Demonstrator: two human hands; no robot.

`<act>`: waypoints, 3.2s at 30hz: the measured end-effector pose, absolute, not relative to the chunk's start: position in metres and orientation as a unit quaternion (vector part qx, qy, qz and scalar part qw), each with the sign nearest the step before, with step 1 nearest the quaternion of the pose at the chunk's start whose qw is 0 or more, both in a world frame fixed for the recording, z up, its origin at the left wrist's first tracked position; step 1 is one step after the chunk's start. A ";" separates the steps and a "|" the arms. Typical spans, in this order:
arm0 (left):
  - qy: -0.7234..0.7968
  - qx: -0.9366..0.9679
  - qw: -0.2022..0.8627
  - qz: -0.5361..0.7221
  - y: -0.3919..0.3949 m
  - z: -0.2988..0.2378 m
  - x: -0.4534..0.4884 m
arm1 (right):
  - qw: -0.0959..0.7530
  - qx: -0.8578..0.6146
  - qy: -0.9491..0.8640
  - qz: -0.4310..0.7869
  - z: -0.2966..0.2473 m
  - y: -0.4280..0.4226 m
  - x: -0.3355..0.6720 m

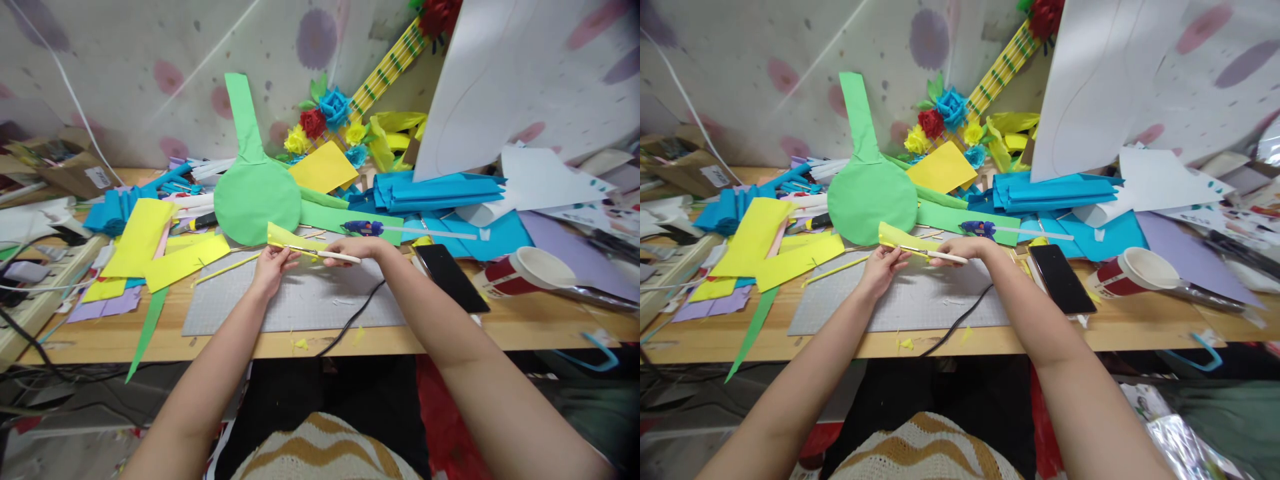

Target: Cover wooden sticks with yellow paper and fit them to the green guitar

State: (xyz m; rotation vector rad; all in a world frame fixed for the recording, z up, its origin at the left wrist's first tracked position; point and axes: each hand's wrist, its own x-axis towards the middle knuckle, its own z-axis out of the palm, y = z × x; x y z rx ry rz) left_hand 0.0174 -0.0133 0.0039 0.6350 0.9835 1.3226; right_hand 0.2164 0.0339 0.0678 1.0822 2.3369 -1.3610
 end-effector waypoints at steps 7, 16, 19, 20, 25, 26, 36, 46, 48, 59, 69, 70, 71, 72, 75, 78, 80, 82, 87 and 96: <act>0.438 0.279 0.636 0.570 -0.013 0.005 0.016 | 0.089 0.382 0.810 -0.435 0.066 0.033 0.217; 0.438 0.282 0.637 0.568 -0.013 0.005 0.016 | 0.077 0.387 0.816 -0.422 0.063 0.034 0.218; 0.436 0.279 0.640 0.568 -0.013 0.005 0.016 | 0.077 0.394 0.817 -0.415 0.062 0.035 0.217; 0.435 0.278 0.641 0.567 -0.013 0.006 0.016 | 0.078 0.398 0.816 -0.412 0.062 0.035 0.217; 0.432 0.280 0.645 0.564 -0.014 0.006 0.015 | 0.085 0.406 0.812 -0.411 0.065 0.036 0.217; 0.431 0.281 0.646 0.563 -0.014 0.005 0.014 | 0.089 0.406 0.811 -0.412 0.065 0.036 0.217; 0.417 0.303 0.661 0.545 -0.014 0.003 0.015 | 0.125 0.378 0.832 -0.387 0.070 0.042 0.208; 0.416 0.307 0.665 0.538 -0.014 0.004 0.015 | 0.102 0.377 0.834 -0.390 0.065 0.045 0.204; 0.417 0.305 0.666 0.539 -0.014 0.005 0.015 | 0.096 0.377 0.835 -0.390 0.064 0.046 0.205; 0.412 0.302 0.670 0.539 -0.015 0.005 0.015 | 0.059 0.398 0.829 -0.388 0.061 0.045 0.205; 0.420 0.323 0.665 0.526 -0.015 0.005 0.016 | 0.065 0.375 0.838 -0.391 0.064 0.040 0.203; 0.419 0.327 0.665 0.524 -0.015 0.005 0.016 | 0.060 0.374 0.842 -0.384 0.065 0.040 0.202; 0.419 0.330 0.665 0.523 -0.016 0.005 0.016 | 0.055 0.371 0.846 -0.380 0.066 0.040 0.200; 0.419 0.333 0.666 0.520 -0.016 0.005 0.016 | 0.050 0.365 0.849 -0.378 0.066 0.040 0.199; 0.419 0.340 0.667 0.513 -0.017 0.006 0.016 | 0.040 0.351 0.855 -0.380 0.067 0.041 0.196; 0.417 0.342 0.672 0.508 -0.017 0.008 0.016 | 0.039 0.352 0.852 -0.385 0.065 0.042 0.195; 0.416 0.343 0.675 0.504 -0.017 0.008 0.016 | 0.035 0.357 0.850 -0.386 0.064 0.043 0.196; 0.416 0.342 0.676 0.502 -0.017 0.008 0.016 | 0.028 0.372 0.845 -0.383 0.062 0.043 0.197; 0.415 0.337 0.670 0.515 -0.016 0.006 0.015 | -0.019 0.431 0.830 -0.352 0.058 0.044 0.198; 0.418 0.291 0.643 0.572 -0.013 0.008 0.011 | 0.020 0.584 0.809 -0.058 0.043 0.028 0.193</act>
